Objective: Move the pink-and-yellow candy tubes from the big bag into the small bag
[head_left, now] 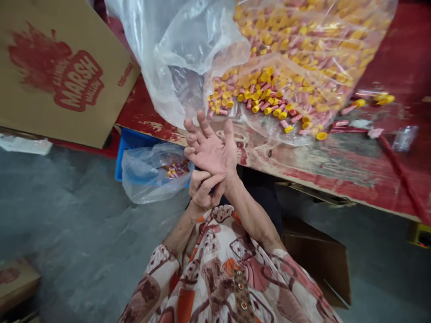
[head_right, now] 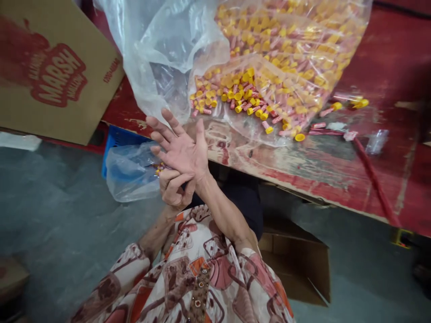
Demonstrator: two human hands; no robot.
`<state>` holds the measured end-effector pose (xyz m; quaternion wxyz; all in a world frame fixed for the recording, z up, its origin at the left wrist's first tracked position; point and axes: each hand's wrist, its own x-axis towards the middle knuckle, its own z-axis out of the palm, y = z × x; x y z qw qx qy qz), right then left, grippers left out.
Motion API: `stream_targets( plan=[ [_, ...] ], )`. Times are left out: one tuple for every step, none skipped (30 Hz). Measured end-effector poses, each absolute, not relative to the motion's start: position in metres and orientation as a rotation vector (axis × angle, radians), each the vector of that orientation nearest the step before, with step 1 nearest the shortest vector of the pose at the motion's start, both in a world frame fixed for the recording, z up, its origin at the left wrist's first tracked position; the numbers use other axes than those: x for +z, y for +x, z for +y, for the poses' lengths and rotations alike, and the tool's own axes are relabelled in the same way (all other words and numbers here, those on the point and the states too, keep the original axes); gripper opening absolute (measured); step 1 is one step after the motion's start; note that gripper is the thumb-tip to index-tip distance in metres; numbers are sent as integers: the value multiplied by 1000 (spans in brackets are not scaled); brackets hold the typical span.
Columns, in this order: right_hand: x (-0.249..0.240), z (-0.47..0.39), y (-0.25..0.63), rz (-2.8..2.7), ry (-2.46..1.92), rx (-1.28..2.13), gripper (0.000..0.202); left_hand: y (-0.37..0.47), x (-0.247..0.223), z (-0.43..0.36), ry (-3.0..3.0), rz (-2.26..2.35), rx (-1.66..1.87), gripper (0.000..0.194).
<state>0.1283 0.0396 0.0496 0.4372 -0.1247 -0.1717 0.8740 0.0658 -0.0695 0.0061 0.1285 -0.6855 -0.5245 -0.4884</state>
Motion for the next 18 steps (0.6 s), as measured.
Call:
stream_targets(
  plan=[
    [50, 40, 131, -432, -304, 2158, 78, 68, 7, -68, -2003, -1501, -1467, 16],
    [50, 41, 135, -431, -302, 2138, 77, 71, 7, -66, -2016, -1489, -1512, 13],
    [50, 42, 139, -423, -305, 2116, 76, 74, 7, -63, -2034, -1489, -1544, 12],
    [50, 44, 144, -411, -312, 2092, 76, 76, 6, -61, -2059, -1500, -1556, 13],
    [49, 46, 149, -398, -324, 2069, 75, 78, 4, -58, -2093, -1515, -1545, 16],
    [49, 49, 153, -388, -339, 2048, 75, 79, 3, -56, -2135, -1528, -1517, 20],
    [48, 51, 157, -382, -357, 2030, 74, 80, 1, -53, -2179, -1534, -1480, 24],
    [47, 54, 162, -382, -377, 2013, 73, 81, 0, -51, -2219, -1533, -1440, 28],
    [45, 58, 166, -388, -396, 1999, 73, 82, 0, -48, -2256, -1535, -1401, 32],
    [42, 61, 170, -397, -417, 1985, 72, 83, 0, -46, -2287, -1540, -1370, 34],
    [39, 64, 173, -408, -440, 1970, 72, 86, 1, -43, -2316, -1549, -1354, 36],
    [35, 67, 177, -419, -466, 1952, 72, 88, 2, -41, -2342, -1562, -1353, 37],
    [32, 70, 180, -430, -494, 1927, 72, 91, 4, -39, -2371, -1575, -1368, 38],
    [28, 72, 184, -437, -524, 1894, 72, 94, 5, -37, -2399, -1586, -1397, 37],
    [24, 72, 187, -441, -555, 1851, 72, 97, 6, -35, -2427, -1593, -1439, 36],
    [20, 72, 190, -441, -591, 1796, 71, 100, 6, -32, -2453, -1600, -1483, 35],
    [17, 71, 193, -441, -637, 1730, 68, 102, 6, -30, -2473, -1609, -1520, 34],
    [15, 70, 197, -440, -694, 1658, 63, 104, 5, -29, -2487, -1617, -1546, 32]
  ],
)
